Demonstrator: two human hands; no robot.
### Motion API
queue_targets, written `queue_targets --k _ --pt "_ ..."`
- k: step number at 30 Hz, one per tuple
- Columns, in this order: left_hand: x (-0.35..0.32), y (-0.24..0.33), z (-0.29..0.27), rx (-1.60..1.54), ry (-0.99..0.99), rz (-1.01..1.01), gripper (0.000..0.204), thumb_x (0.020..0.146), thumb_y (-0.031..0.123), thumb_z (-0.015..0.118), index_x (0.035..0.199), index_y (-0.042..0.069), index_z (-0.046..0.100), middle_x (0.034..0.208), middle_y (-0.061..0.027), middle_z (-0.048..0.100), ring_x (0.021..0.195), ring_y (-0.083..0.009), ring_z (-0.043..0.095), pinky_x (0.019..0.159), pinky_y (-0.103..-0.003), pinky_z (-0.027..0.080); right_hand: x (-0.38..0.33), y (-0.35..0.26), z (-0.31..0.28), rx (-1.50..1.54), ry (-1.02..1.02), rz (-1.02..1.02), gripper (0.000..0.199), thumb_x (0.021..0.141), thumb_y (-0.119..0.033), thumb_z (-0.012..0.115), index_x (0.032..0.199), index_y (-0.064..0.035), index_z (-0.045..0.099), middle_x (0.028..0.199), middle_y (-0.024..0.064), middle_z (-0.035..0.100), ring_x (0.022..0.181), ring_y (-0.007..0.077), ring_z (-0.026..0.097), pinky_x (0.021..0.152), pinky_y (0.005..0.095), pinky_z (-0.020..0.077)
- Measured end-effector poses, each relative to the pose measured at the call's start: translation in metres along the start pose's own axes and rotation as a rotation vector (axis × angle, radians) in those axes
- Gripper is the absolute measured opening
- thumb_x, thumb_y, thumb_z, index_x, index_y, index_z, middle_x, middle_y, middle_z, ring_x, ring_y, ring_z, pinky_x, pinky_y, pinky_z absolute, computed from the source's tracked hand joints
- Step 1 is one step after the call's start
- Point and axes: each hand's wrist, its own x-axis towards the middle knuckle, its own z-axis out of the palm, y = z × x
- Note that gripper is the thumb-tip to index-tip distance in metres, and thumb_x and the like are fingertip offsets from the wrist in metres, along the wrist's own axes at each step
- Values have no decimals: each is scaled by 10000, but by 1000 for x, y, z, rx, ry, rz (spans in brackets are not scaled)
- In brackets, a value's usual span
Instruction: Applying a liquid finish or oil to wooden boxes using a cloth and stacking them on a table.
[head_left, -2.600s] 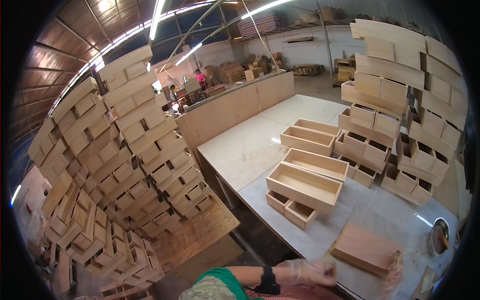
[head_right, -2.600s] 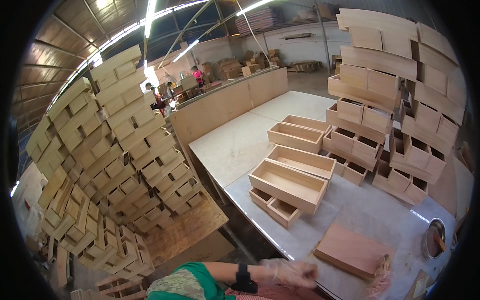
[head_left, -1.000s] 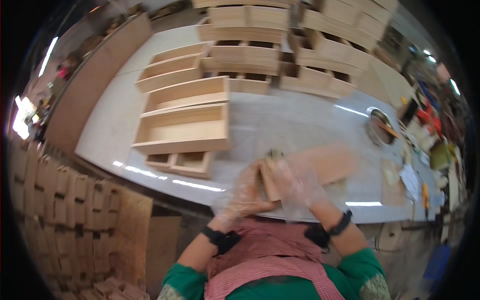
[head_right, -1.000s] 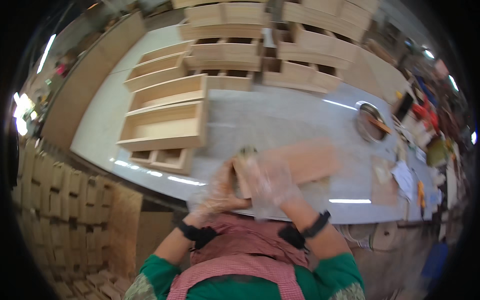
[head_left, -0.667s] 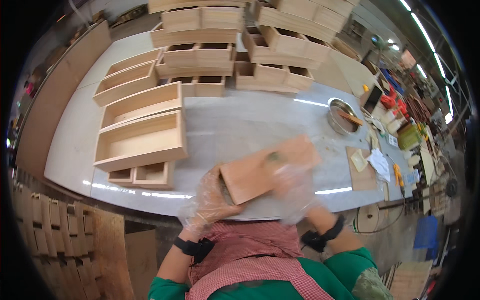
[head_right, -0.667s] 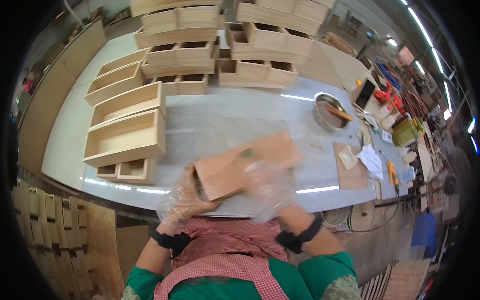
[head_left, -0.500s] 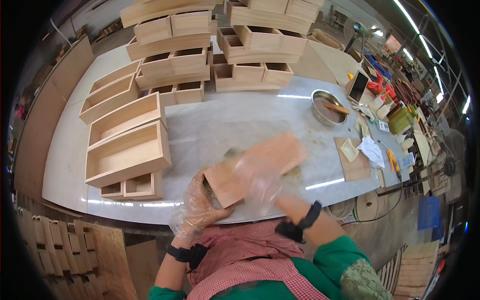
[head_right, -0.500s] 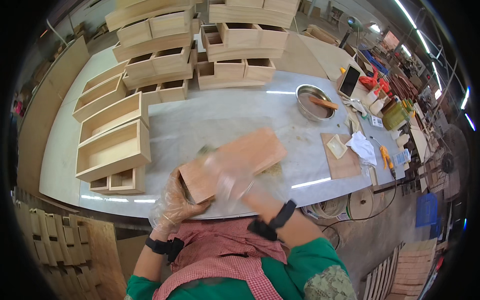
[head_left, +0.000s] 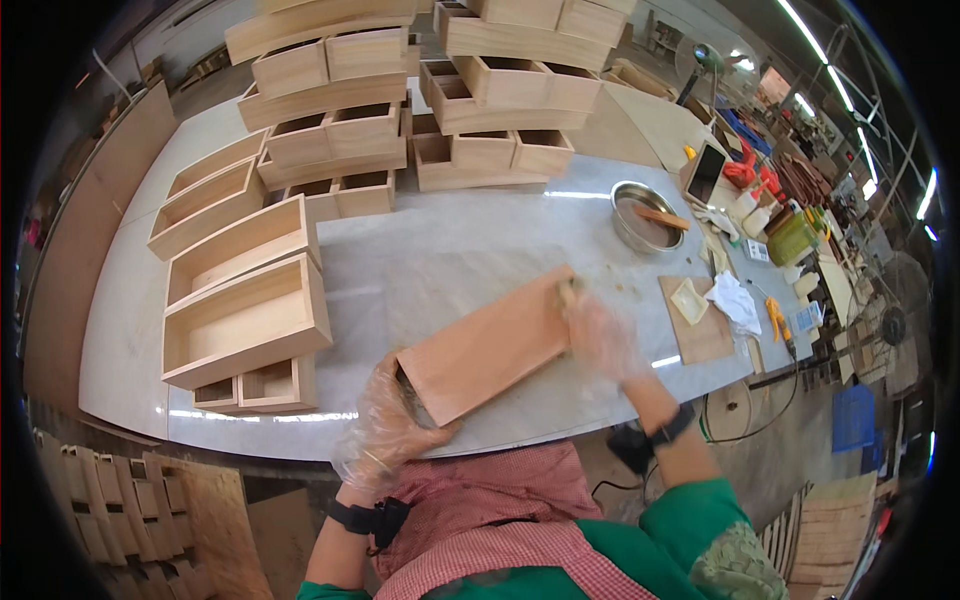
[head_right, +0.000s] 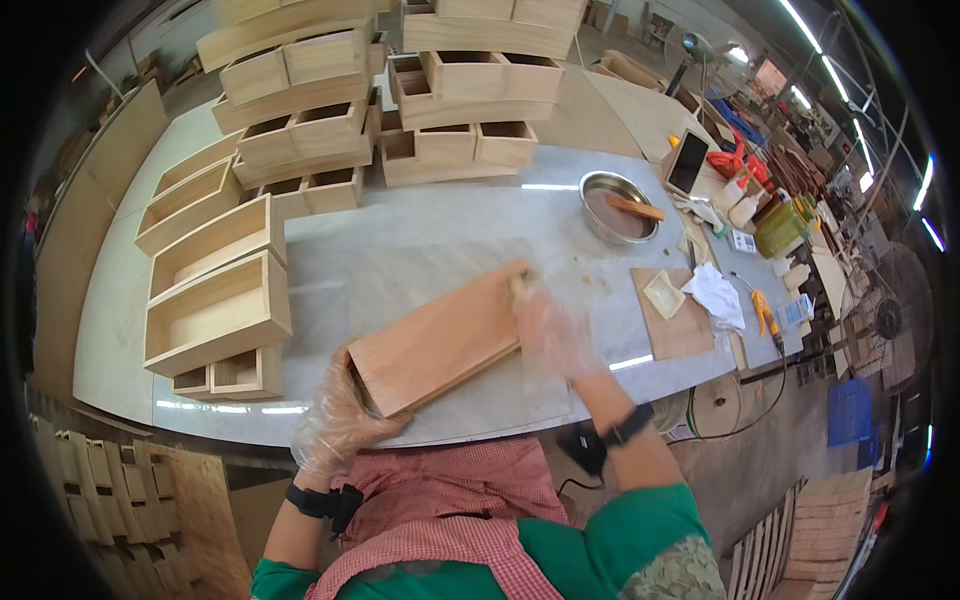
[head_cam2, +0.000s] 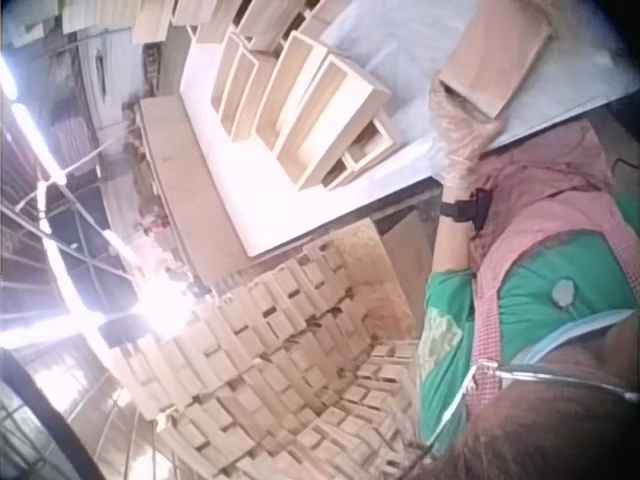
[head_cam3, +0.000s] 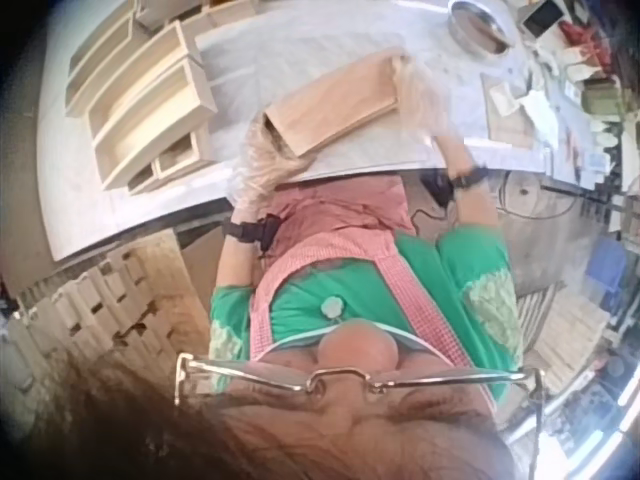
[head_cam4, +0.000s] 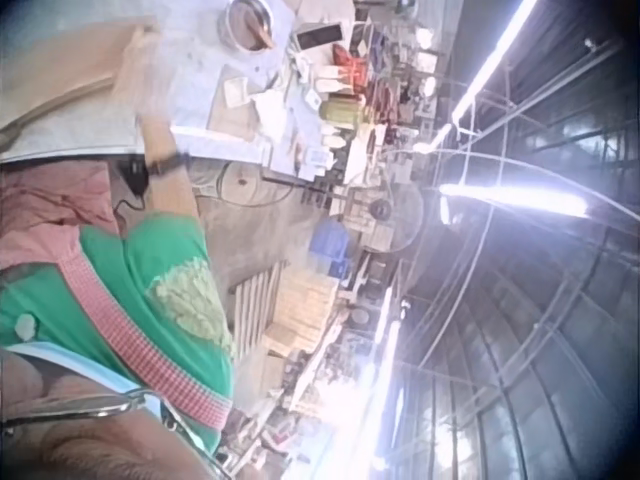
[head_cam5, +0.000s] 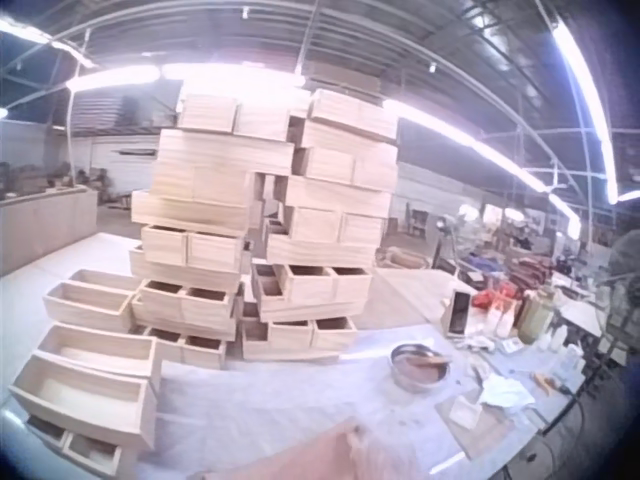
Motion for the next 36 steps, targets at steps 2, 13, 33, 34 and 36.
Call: queue_targets --k 2,13,33,34,36 --pt "-1 -6 4 30 89 83 874 581 208 912 1302 2 463 1222 -156 594 1149 -277 605 1006 -374 488 68 13 -22 209 -282 126 389 916 -155 593 1285 -39 549 1041 103 642 919 254 665 775 349 557" --pt "-6 -8 -17 268 113 331 741 606 342 932 1182 38 577 1094 -149 658 1001 -304 654 905 -400 533 72 -117 -131 1305 -129 -147 150 898 -215 621 959 -90 675 868 137 670 815 324 661 730 412 525" --pt "3 -6 1 122 188 302 774 578 384 924 1166 18 581 1067 -196 676 1006 -349 676 896 -417 540 97 -140 -58 970 156 -307 376 889 -101 549 1259 -80 614 883 70 644 755 273 652 650 356 524" --pt "4 0 0 40 174 297 775 579 371 925 1170 12 575 1076 -190 676 1015 -329 678 901 -408 543 99 -143 -57 1044 -39 -300 384 865 -117 571 1243 -69 619 804 76 604 717 265 625 617 383 506" --pt "4 2 2 -57 143 291 776 581 357 927 1174 6 570 1084 -185 676 1025 -310 679 906 -398 546 73 -146 -78 1119 12 -216 319 877 -119 560 1184 -63 626 787 81 595 703 264 621 608 382 504"
